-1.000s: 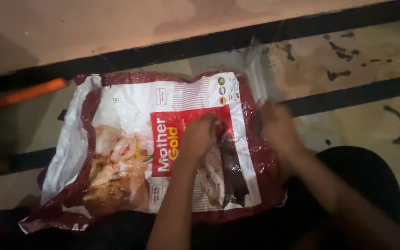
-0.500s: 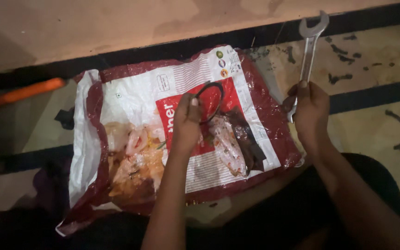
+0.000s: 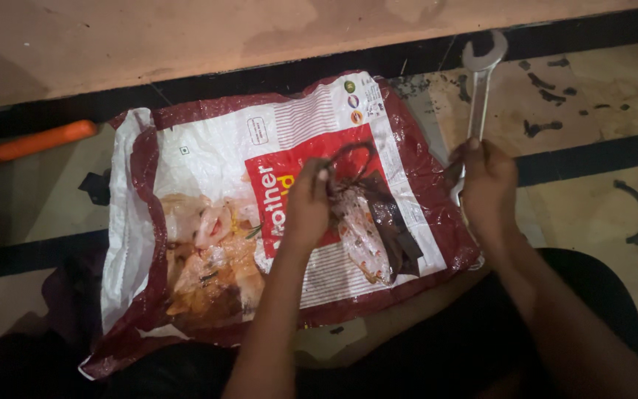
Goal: The person uses a wrench to repeatedly strike and crush a fish placed on a large plastic bag on the floor. The person holds the fish with one hand and strikes it with the wrench in the other hand.
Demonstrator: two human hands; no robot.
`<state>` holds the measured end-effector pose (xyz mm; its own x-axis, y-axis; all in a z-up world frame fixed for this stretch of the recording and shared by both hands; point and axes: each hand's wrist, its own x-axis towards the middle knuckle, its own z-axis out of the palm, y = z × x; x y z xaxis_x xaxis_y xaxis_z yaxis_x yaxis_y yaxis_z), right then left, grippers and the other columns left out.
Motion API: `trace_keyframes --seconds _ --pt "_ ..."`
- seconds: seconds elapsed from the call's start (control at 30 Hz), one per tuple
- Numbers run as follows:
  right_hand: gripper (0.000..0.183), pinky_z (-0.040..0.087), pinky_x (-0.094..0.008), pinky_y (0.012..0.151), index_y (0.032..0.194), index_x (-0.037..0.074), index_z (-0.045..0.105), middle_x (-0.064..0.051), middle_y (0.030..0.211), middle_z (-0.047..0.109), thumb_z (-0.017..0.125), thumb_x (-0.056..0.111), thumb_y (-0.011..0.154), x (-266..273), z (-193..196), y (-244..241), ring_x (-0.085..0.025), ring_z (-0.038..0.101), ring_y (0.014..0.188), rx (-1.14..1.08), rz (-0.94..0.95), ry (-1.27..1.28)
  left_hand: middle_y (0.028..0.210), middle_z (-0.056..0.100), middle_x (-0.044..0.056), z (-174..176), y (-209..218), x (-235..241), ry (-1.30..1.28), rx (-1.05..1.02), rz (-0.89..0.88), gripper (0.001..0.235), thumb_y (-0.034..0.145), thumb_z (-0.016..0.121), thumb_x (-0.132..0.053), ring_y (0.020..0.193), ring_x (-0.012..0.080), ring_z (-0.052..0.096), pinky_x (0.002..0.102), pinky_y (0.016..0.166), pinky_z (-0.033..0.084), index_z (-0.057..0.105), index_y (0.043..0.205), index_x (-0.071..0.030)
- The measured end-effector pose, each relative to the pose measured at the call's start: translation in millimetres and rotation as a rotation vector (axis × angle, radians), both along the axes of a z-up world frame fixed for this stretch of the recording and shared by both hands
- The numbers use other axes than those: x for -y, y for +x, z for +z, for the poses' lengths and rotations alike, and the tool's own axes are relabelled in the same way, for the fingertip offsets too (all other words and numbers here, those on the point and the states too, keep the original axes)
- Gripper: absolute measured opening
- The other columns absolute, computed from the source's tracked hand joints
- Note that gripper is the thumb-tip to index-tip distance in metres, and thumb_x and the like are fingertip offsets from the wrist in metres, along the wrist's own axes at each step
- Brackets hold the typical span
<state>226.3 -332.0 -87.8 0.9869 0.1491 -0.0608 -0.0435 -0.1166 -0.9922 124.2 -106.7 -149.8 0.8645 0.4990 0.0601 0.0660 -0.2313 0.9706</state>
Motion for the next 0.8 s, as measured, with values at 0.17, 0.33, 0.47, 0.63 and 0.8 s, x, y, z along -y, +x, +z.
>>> trace_keyframes --seconds 0.17,0.33,0.47,0.63,0.8 --pt "0.036 0.042 -0.029 0.051 0.095 -0.001 0.061 -0.007 0.067 0.062 0.042 0.023 0.113 4 4 -8 -0.013 0.056 0.055 0.192 0.057 -0.169 0.087 0.071 0.020 -15 -8 8 0.268 -0.191 -0.073 0.029 0.096 0.053 -0.006 0.079 0.0341 0.071 0.047 0.072 0.052 0.063 0.123 -0.011" --pt "0.032 0.049 -0.034 0.058 0.100 -0.003 0.061 -0.011 0.073 0.066 0.041 0.018 0.113 11 -8 -26 -0.020 0.065 0.063 0.534 0.026 -0.211 0.090 0.072 0.020 -23 -4 6 0.476 0.045 -0.100 0.039 0.087 0.056 0.002 0.082 0.0397 0.070 0.053 0.076 0.049 0.064 0.123 -0.010" --pt "0.013 0.052 -0.052 0.060 0.093 0.001 0.066 -0.024 0.073 0.068 0.055 0.007 0.088 -8 -44 -53 -0.045 0.067 0.066 0.800 0.216 -0.623 0.090 0.073 0.019 -20 -8 12 0.512 -0.065 -0.117 0.033 0.085 0.058 0.001 0.086 0.0387 0.070 0.052 0.079 0.048 0.065 0.115 -0.010" --pt "0.020 0.050 -0.059 0.064 0.087 0.004 0.065 -0.028 0.075 0.066 0.055 0.018 0.097 -18 -34 -35 -0.049 0.066 0.070 0.548 0.241 -0.903 0.086 0.073 0.019 -3 -9 10 0.405 -0.143 -0.136 0.029 0.090 0.057 -0.003 0.082 0.0357 0.071 0.045 0.078 0.047 0.063 0.117 -0.012" --pt "0.023 0.053 -0.052 0.060 0.101 -0.001 0.059 -0.022 0.072 0.067 0.047 0.018 0.105 6 -26 -40 -0.040 0.069 0.065 0.662 0.056 -0.336 0.088 0.074 0.018 -27 -6 10 0.558 -0.008 -0.099 0.022 0.093 0.057 -0.005 0.086 0.0358 0.071 0.050 0.084 0.041 0.067 0.110 -0.014"
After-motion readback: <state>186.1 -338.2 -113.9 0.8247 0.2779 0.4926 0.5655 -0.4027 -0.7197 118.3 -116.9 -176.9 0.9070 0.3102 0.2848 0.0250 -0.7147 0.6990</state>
